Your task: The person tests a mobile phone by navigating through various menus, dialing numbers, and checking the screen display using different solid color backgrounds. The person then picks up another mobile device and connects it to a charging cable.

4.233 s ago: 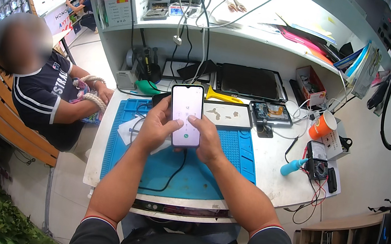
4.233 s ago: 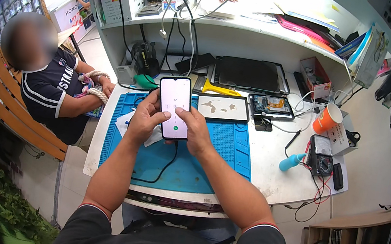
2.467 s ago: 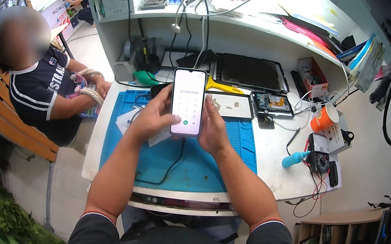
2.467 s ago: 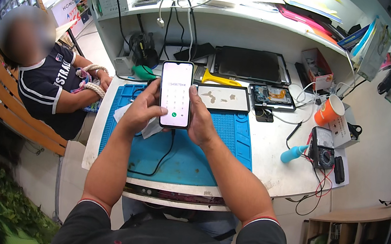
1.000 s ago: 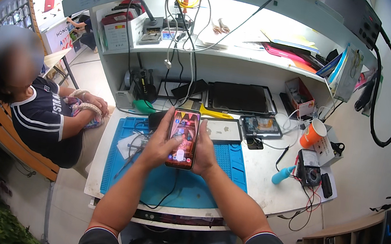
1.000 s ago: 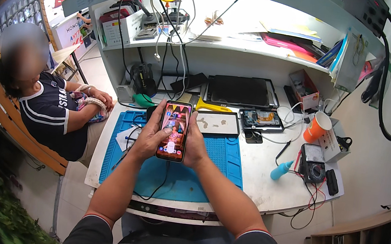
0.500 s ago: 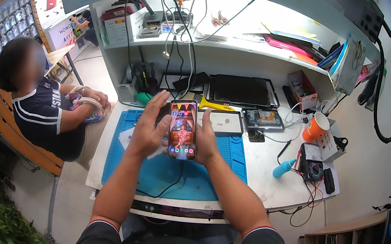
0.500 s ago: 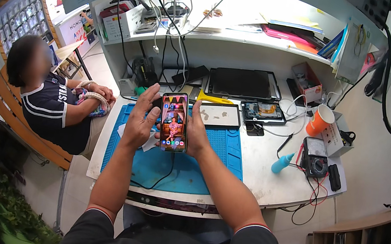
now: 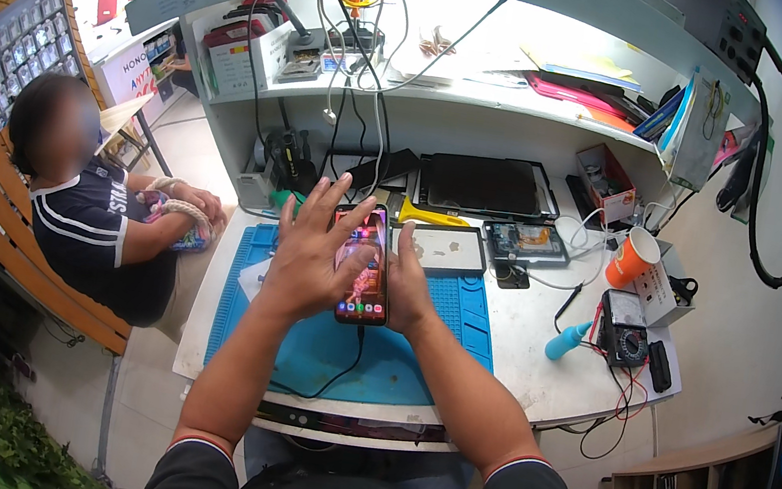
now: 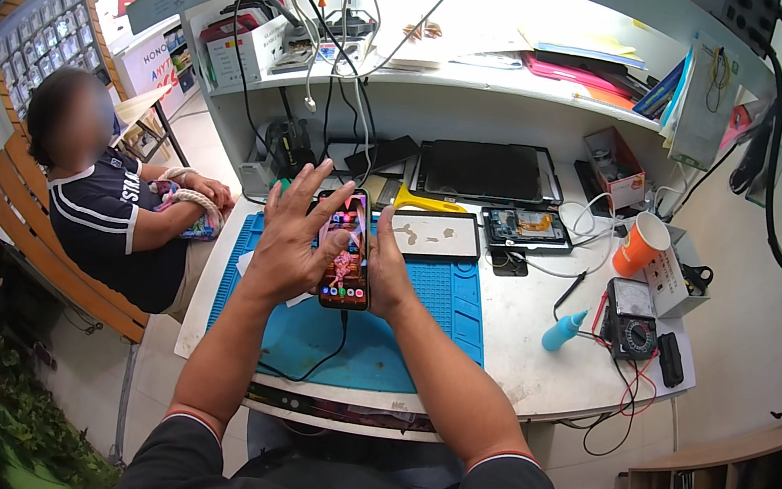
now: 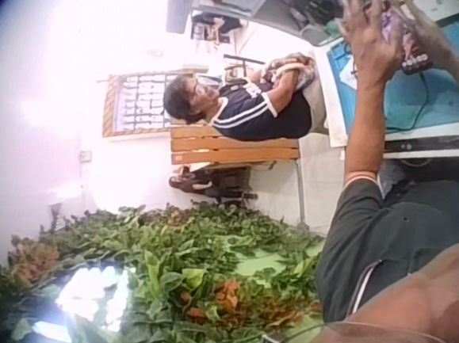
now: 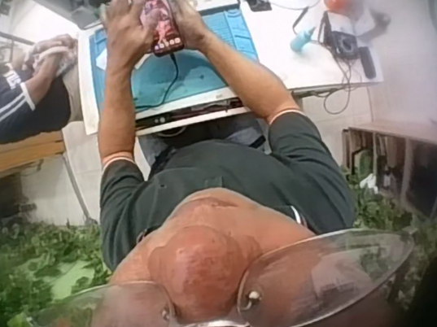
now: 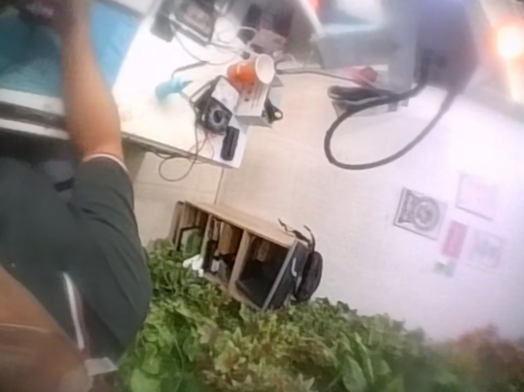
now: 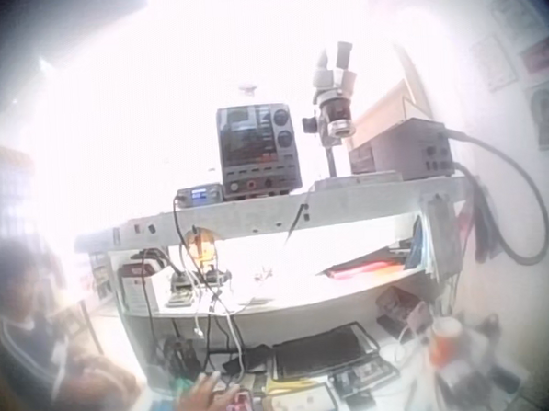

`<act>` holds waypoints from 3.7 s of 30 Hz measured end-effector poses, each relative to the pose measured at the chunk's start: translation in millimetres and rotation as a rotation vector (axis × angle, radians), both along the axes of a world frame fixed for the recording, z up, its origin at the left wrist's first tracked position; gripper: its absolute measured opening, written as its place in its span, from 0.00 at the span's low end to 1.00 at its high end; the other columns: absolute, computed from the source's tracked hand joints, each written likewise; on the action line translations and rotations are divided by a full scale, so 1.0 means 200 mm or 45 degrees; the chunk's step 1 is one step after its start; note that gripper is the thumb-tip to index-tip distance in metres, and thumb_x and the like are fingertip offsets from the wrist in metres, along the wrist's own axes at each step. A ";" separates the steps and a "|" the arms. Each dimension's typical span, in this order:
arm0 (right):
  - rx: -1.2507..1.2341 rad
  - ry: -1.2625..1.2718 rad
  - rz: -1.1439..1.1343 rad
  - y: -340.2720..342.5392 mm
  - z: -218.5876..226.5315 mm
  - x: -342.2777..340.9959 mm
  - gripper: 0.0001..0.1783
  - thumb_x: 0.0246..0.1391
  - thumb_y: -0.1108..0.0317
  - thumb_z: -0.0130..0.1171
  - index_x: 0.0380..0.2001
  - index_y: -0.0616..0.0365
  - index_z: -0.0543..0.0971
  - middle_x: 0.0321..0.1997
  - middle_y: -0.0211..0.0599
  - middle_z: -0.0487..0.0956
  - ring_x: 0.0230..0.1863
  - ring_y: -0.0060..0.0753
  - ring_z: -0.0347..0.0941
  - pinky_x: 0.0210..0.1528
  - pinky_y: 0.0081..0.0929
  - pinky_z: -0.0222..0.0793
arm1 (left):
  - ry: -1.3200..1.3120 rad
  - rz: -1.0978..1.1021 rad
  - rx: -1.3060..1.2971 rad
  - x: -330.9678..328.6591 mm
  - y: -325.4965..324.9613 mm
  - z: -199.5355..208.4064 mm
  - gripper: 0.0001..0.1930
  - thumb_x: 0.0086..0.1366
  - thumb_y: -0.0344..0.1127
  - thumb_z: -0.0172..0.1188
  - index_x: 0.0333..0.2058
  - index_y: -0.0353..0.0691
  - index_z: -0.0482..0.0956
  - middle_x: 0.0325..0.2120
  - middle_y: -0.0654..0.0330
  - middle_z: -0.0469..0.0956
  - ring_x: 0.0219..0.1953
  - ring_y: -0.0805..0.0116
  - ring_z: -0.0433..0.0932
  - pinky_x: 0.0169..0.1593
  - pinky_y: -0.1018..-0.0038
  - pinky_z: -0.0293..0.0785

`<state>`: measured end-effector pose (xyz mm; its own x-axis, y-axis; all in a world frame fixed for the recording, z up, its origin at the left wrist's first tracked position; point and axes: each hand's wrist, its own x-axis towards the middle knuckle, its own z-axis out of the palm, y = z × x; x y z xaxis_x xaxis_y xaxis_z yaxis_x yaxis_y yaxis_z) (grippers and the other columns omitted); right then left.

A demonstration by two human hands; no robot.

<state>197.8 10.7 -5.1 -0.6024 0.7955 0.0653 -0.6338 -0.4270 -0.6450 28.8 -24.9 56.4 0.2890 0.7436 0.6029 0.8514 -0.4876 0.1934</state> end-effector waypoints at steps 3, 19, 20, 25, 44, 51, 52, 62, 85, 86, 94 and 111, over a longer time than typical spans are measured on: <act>0.065 0.007 -0.010 -0.01 0.01 0.00 0.53 0.71 0.21 0.27 0.75 0.55 0.65 0.65 0.47 0.80 0.60 0.45 0.84 0.59 0.49 0.86 | 0.069 0.041 0.041 0.02 0.00 0.01 0.31 0.77 0.62 0.54 0.72 0.58 0.75 0.79 0.51 0.59 0.81 0.45 0.54 0.80 0.39 0.37; 0.057 0.099 -0.026 0.02 -0.02 -0.01 0.50 0.72 0.22 0.28 0.73 0.54 0.68 0.61 0.47 0.82 0.55 0.43 0.87 0.53 0.40 0.89 | 0.087 -0.154 -0.120 -0.07 -0.24 -0.03 0.24 0.72 0.52 0.62 0.64 0.57 0.83 0.75 0.51 0.66 0.80 0.45 0.57 0.78 0.36 0.40; 0.132 0.048 -0.045 0.02 -0.04 0.00 0.52 0.71 0.21 0.29 0.72 0.55 0.70 0.57 0.48 0.84 0.50 0.44 0.88 0.50 0.41 0.90 | 0.020 -0.141 -0.100 -0.09 -0.26 -0.01 0.24 0.73 0.52 0.61 0.64 0.54 0.83 0.74 0.50 0.66 0.79 0.45 0.58 0.79 0.38 0.40; 0.142 -0.007 -0.003 0.01 -0.02 0.01 0.55 0.67 0.17 0.29 0.72 0.54 0.70 0.52 0.51 0.85 0.47 0.47 0.89 0.48 0.47 0.91 | -0.101 -0.029 -0.037 -0.13 -0.27 0.03 0.28 0.74 0.53 0.60 0.66 0.48 0.80 0.75 0.48 0.66 0.79 0.45 0.58 0.80 0.41 0.41; 0.217 0.059 0.027 0.02 -0.04 0.00 0.57 0.67 0.16 0.27 0.72 0.57 0.68 0.55 0.54 0.83 0.53 0.48 0.86 0.55 0.49 0.87 | -0.151 -0.004 0.011 -0.12 -0.23 0.02 0.36 0.70 0.51 0.65 0.72 0.42 0.72 0.76 0.48 0.64 0.79 0.45 0.59 0.79 0.39 0.42; 0.190 0.086 -0.048 0.02 -0.05 -0.01 0.56 0.69 0.18 0.28 0.73 0.58 0.68 0.58 0.50 0.83 0.54 0.43 0.86 0.56 0.43 0.87 | -0.086 -0.016 0.070 -0.10 -0.24 -0.05 0.28 0.68 0.50 0.68 0.65 0.51 0.82 0.74 0.49 0.67 0.78 0.44 0.60 0.78 0.37 0.44; 0.236 0.074 0.003 0.01 -0.04 0.01 0.55 0.70 0.19 0.28 0.74 0.58 0.67 0.59 0.48 0.83 0.55 0.41 0.86 0.58 0.41 0.86 | -0.110 -0.018 0.084 -0.08 -0.25 -0.07 0.21 0.69 0.49 0.68 0.58 0.54 0.88 0.74 0.50 0.68 0.78 0.44 0.60 0.78 0.37 0.42; 0.197 0.118 0.014 0.01 -0.04 0.00 0.55 0.69 0.18 0.30 0.75 0.57 0.66 0.59 0.50 0.82 0.54 0.45 0.86 0.54 0.48 0.88 | -0.081 0.112 0.139 -0.12 -0.25 -0.11 0.18 0.78 0.48 0.56 0.58 0.58 0.90 0.76 0.53 0.65 0.81 0.47 0.53 0.80 0.40 0.35; 0.163 0.132 0.088 0.02 -0.04 0.01 0.59 0.65 0.14 0.31 0.74 0.59 0.66 0.56 0.58 0.83 0.49 0.56 0.88 0.52 0.51 0.88 | -0.046 0.047 0.181 -0.18 -0.28 -0.11 0.21 0.76 0.49 0.57 0.63 0.56 0.86 0.76 0.51 0.65 0.81 0.44 0.54 0.80 0.39 0.37; 0.121 0.121 0.063 0.00 -0.03 0.01 0.59 0.65 0.15 0.32 0.74 0.58 0.67 0.54 0.57 0.84 0.48 0.55 0.88 0.51 0.50 0.88 | -0.022 0.047 0.179 -0.17 -0.28 -0.12 0.21 0.75 0.50 0.58 0.62 0.58 0.87 0.76 0.51 0.65 0.81 0.45 0.54 0.79 0.38 0.36; 0.211 0.083 0.020 0.02 -0.05 0.00 0.58 0.65 0.15 0.32 0.71 0.60 0.68 0.54 0.53 0.84 0.47 0.51 0.89 0.49 0.45 0.90 | 0.063 0.018 0.121 -0.13 -0.27 -0.12 0.21 0.74 0.53 0.58 0.61 0.62 0.87 0.78 0.53 0.61 0.82 0.46 0.49 0.80 0.39 0.32; 0.277 -0.067 -0.115 -0.04 0.03 0.00 0.55 0.69 0.19 0.30 0.75 0.58 0.65 0.60 0.51 0.82 0.58 0.45 0.85 0.58 0.43 0.87 | 0.087 -0.041 0.082 -0.05 -0.23 -0.13 0.19 0.74 0.53 0.60 0.59 0.63 0.88 0.80 0.54 0.59 0.84 0.48 0.45 0.79 0.39 0.30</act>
<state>197.7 2.6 1.5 -0.5367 0.8168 0.2118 -0.6263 -0.2174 -0.7486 18.9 -70.9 30.4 0.3541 0.6938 0.6271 0.8453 -0.5243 0.1027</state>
